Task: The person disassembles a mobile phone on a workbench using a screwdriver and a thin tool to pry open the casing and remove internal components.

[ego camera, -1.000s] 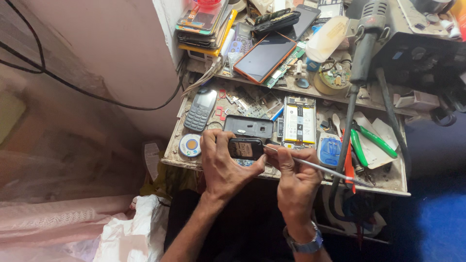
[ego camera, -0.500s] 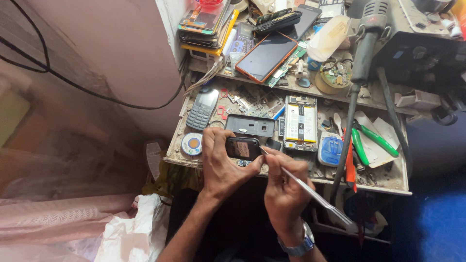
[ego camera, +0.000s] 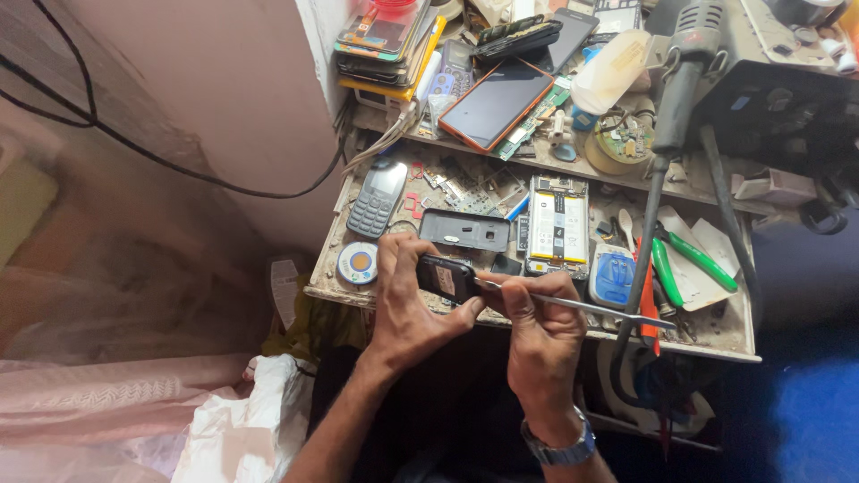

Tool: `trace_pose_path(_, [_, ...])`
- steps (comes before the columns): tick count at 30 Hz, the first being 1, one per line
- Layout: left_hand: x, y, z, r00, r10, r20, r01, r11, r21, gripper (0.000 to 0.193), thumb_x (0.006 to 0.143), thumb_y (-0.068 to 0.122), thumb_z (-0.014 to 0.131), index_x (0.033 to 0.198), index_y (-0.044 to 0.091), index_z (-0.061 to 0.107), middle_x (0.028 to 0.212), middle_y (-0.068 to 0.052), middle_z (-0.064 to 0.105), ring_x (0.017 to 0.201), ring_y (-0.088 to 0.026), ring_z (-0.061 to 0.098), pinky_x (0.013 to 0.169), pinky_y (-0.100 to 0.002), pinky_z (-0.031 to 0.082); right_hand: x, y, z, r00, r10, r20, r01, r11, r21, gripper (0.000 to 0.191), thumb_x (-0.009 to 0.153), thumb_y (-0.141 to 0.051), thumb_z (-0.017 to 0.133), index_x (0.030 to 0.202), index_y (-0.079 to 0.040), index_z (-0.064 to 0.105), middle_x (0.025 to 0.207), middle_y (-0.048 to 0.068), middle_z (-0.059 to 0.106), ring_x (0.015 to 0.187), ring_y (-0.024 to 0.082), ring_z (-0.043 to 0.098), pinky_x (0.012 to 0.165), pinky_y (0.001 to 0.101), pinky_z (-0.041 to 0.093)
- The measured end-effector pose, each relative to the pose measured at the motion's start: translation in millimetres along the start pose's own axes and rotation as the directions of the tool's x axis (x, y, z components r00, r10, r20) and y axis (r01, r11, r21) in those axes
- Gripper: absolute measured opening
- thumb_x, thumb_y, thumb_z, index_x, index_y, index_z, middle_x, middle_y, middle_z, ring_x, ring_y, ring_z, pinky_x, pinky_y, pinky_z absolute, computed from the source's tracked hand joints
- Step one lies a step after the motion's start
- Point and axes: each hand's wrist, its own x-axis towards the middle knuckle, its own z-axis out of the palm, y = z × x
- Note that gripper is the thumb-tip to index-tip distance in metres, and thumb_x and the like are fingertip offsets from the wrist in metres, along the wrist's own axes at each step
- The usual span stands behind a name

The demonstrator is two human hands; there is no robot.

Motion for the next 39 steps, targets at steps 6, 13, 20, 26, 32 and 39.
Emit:
trace_pose_path(6, [3, -7, -1, 0.993, 0.041, 0.110, -0.032, 0.996, -0.084, 0.070, 0.065, 0.029, 0.089, 0.118, 0.007, 0.048, 0.123, -0.014, 0.045, 0.125, -0.031, 0.047, 0.107, -0.045, 0.047, -11, -10, 5, 0.985, -0.163, 0.060, 0.174, 0.906, -0.386, 0.013, 0.102, -0.009, 0.065, 0.102, -0.002, 0.054, 0.110, 0.021, 0.077, 0.089, 0.018, 0.075, 0.081, 0.0275, 0.063])
trace_pose_path(13, [5, -14, -15, 0.976, 0.050, 0.210, -0.005, 0.977, -0.212, 0.063, 0.065, 0.030, 0.087, 0.117, 0.010, 0.058, 0.124, -0.011, 0.046, 0.125, -0.028, 0.050, 0.109, -0.041, 0.046, -14, -20, 10, 0.998, 0.038, 0.041, -0.029, 0.981, -0.192, 0.011, 0.102, -0.007, 0.063, 0.102, -0.001, 0.054, 0.108, 0.023, 0.077, 0.092, 0.021, 0.079, 0.087, 0.0307, 0.064])
trace_pose_path(20, [2, -7, -10, 0.988, 0.008, 0.157, 0.018, 0.986, -0.166, 0.066, 0.064, 0.033, 0.091, 0.121, 0.012, 0.064, 0.121, -0.011, 0.046, 0.123, -0.029, 0.049, 0.107, -0.042, 0.046, -28, -43, 19, 0.918, -0.382, 0.105, 0.372, 0.738, -0.563, 0.018, 0.104, -0.008, 0.063, 0.112, 0.000, 0.049, 0.112, 0.020, 0.076, 0.098, 0.019, 0.077, 0.089, 0.0265, 0.063])
trace_pose_path(26, [5, -4, -5, 0.993, 0.040, 0.112, -0.027, 0.993, -0.117, 0.065, 0.061, 0.033, 0.093, 0.116, 0.012, 0.065, 0.117, -0.011, 0.047, 0.119, -0.028, 0.050, 0.103, -0.042, 0.047, -10, -26, 8, 0.973, -0.205, 0.109, 0.232, 0.891, -0.391, 0.014, 0.104, -0.004, 0.062, 0.111, 0.000, 0.051, 0.114, 0.025, 0.075, 0.103, 0.022, 0.076, 0.088, 0.0287, 0.063])
trace_pose_path(32, [3, -2, -2, 0.994, 0.045, 0.102, -0.034, 0.994, -0.100, 0.059, 0.063, 0.031, 0.091, 0.110, 0.010, 0.063, 0.116, -0.011, 0.048, 0.118, -0.029, 0.050, 0.100, -0.042, 0.049, -7, -28, 5, 0.953, -0.253, 0.167, 0.303, 0.794, -0.527, 0.015, 0.103, -0.006, 0.065, 0.108, -0.001, 0.052, 0.110, 0.021, 0.077, 0.098, 0.021, 0.078, 0.082, 0.0283, 0.065])
trace_pose_path(39, [2, -1, 7, 0.998, 0.048, 0.026, -0.049, 0.998, 0.026, 0.064, 0.058, 0.038, 0.093, 0.104, 0.006, 0.061, 0.113, -0.012, 0.047, 0.113, -0.031, 0.048, 0.097, -0.047, 0.046, -4, -37, 17, 0.861, -0.397, 0.319, 0.489, 0.471, -0.734, 0.019, 0.101, -0.008, 0.070, 0.105, -0.004, 0.052, 0.107, 0.018, 0.075, 0.096, 0.029, 0.079, 0.075, 0.0322, 0.064])
